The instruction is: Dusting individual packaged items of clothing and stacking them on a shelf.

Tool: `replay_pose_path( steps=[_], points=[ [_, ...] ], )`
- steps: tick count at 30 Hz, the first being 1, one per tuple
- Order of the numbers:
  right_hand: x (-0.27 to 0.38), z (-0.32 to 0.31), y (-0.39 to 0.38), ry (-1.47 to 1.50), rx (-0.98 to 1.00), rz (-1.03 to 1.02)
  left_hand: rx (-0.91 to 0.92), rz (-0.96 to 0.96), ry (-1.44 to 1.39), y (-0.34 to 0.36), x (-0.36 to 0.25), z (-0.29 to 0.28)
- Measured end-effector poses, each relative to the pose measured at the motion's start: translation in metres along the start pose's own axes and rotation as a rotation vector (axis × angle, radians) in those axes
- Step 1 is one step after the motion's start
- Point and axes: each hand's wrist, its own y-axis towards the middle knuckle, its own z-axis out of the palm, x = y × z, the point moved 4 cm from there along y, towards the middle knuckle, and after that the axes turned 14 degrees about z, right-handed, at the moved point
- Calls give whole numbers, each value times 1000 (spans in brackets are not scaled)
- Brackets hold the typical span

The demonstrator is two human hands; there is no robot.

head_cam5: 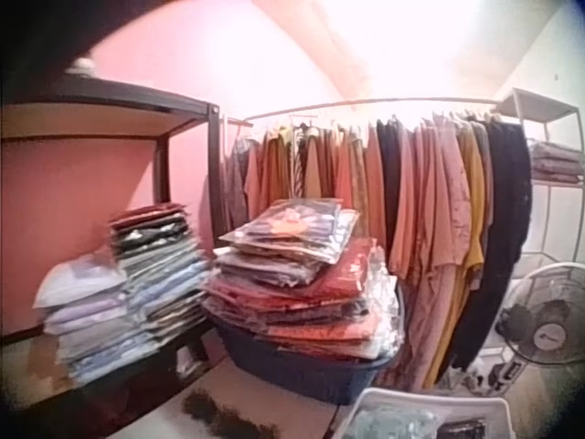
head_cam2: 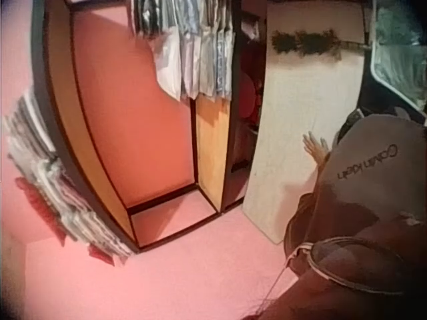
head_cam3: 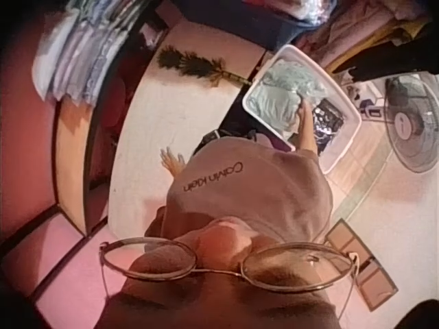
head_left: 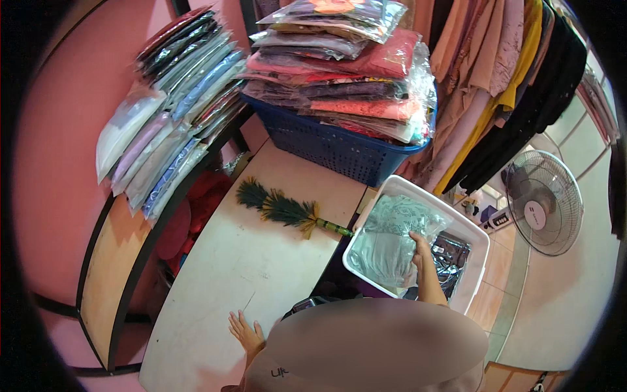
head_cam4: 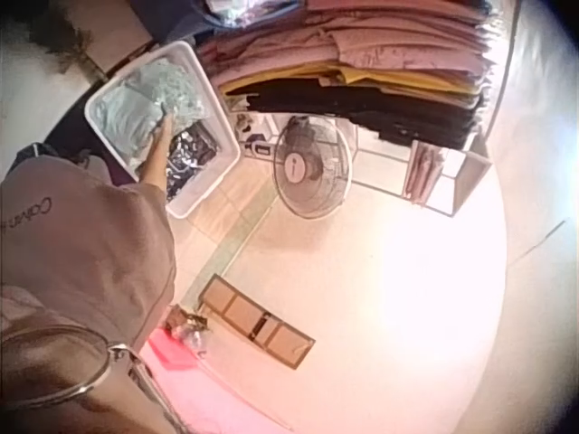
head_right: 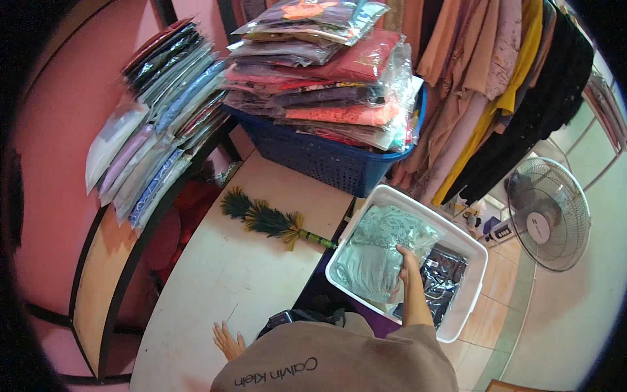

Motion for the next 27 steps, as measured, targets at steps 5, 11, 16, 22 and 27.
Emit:
replay_pose_path(
  steps=[5,11,16,22,27],
  points=[
    [44,56,-107,-231,170,-383,-92,-125,-117,7,9,-6],
    [82,72,-216,-508,294,-485,-309,-41,-809,64,4,21],
    [63,148,-283,-733,613,-416,45,391,-1330,122,-104,-51],
    [-9,298,-274,-1288,1267,-777,107,261,-963,123,-68,-85],
    [-65,374,-246,-1028,1334,-823,-470,80,-1087,111,17,-116]
  ],
)
